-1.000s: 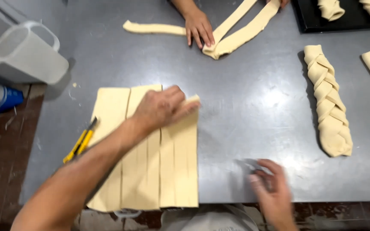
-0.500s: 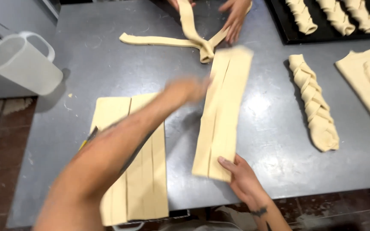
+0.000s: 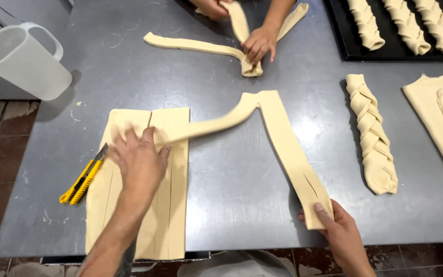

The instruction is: Braiding strips of dough on a metal prep table in a commercial kitchen.

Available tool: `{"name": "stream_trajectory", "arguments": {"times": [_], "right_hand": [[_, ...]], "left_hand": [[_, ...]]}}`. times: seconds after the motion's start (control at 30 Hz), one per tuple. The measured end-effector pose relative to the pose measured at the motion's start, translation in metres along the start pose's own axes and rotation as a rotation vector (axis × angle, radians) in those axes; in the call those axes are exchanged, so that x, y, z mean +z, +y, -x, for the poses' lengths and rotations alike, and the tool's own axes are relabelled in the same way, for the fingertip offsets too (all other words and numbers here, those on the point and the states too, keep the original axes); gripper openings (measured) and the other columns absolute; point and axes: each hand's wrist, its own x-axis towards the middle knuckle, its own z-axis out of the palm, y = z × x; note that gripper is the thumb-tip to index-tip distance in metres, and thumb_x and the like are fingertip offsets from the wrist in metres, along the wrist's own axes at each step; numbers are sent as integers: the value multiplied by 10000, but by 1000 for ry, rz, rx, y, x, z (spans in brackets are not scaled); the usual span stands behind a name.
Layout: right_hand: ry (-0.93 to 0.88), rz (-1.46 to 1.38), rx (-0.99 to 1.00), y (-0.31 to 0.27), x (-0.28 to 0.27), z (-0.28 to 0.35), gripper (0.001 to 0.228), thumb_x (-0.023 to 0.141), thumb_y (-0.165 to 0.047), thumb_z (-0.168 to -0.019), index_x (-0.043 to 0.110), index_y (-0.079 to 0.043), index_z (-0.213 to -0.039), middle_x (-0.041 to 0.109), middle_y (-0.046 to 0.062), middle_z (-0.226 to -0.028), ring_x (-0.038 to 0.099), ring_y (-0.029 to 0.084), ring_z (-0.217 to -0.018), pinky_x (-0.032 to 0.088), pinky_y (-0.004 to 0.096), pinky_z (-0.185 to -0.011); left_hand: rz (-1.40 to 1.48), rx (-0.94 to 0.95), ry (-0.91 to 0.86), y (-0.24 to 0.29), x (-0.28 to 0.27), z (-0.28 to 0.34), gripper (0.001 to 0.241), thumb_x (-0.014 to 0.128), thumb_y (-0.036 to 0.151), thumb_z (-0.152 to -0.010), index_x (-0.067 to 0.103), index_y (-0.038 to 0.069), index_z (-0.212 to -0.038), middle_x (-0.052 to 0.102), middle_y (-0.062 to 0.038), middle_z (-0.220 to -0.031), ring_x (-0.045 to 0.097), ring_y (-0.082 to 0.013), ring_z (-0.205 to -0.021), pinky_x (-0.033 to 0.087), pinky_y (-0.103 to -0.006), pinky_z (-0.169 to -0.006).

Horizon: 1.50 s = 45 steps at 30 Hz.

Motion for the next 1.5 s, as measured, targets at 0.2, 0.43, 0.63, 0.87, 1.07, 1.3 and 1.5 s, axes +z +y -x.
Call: {"name": "stream_trajectory", "arguments": {"times": [0.2, 0.43, 0.63, 0.87, 1.07, 1.3, 1.5], "right_hand": [[-69, 34, 181, 9, -45, -30, 531, 500, -338, -1015, 600, 42, -1373, 781, 209, -1051, 742, 319, -921, 597, 475, -925], [203, 187, -918, -109, -33, -44, 353, 472, -245, -1158, 606, 2, -1372, 723, 120, -1190, 728, 219, -1076, 588, 379, -968], [-239, 1151, -1181, -149, 83, -74, 785, 632, -533, -883, 449, -116, -1523, 454, 169, -1577, 413, 337, -1439, 386, 521, -1091], [-91, 1237, -894, -142, 141, -138, 784, 405, -538, -1020, 228, -40, -1599, 202, 234, -1658, 235, 372, -1510, 157, 633, -1186], [198, 1425, -1033, -68, 122, -86, 724, 430, -538, -992, 301, -147, -1589, 250, 250, -1635, 223, 418, -1515, 162, 690, -1143], [509, 1532, -365, -8, -8, -25, 762, 596, -568, -928, 430, -209, -1580, 512, 222, -1408, 512, 372, -1289, 364, 635, -1107], [601, 943, -722, -30, 10, -6, 584, 552, -419, -1093, 491, -40, -1532, 559, 292, -1365, 530, 414, -1300, 449, 564, -1088]], "left_hand": [[-345, 686, -817, 51, 160, 98, 835, 526, 572, -972, 203, 143, -1612, 74, -196, -1676, -42, -411, -1530, -80, -631, -1185], [254, 522, -633, 14, 168, 65, 716, 377, 632, -1040, 533, 75, -1462, 541, -163, -1471, 491, -283, -1373, 344, -528, -1132], [700, -422, -503, 13, 41, -5, 454, 506, 369, -1022, 622, 38, -1311, 638, -105, -941, 624, -208, -726, 534, -344, -555], [-162, -57, -221, -64, -39, -19, 454, 593, 405, -1025, 704, 35, -1263, 794, -158, -1075, 762, -274, -940, 592, -453, -872], [-812, 333, 138, -96, -64, -67, 647, 672, 430, -897, 624, -56, -1322, 584, -280, -1321, 494, -438, -1250, 423, -609, -999], [-871, 123, -221, -71, -94, -92, 641, 773, 533, -840, 656, 18, -1204, 630, -178, -1172, 535, -329, -1172, 402, -481, -1017], [-348, -84, -135, -58, -74, -93, 537, 866, 331, -769, 671, 2, -1146, 727, -130, -883, 694, -238, -771, 564, -398, -727]]}}
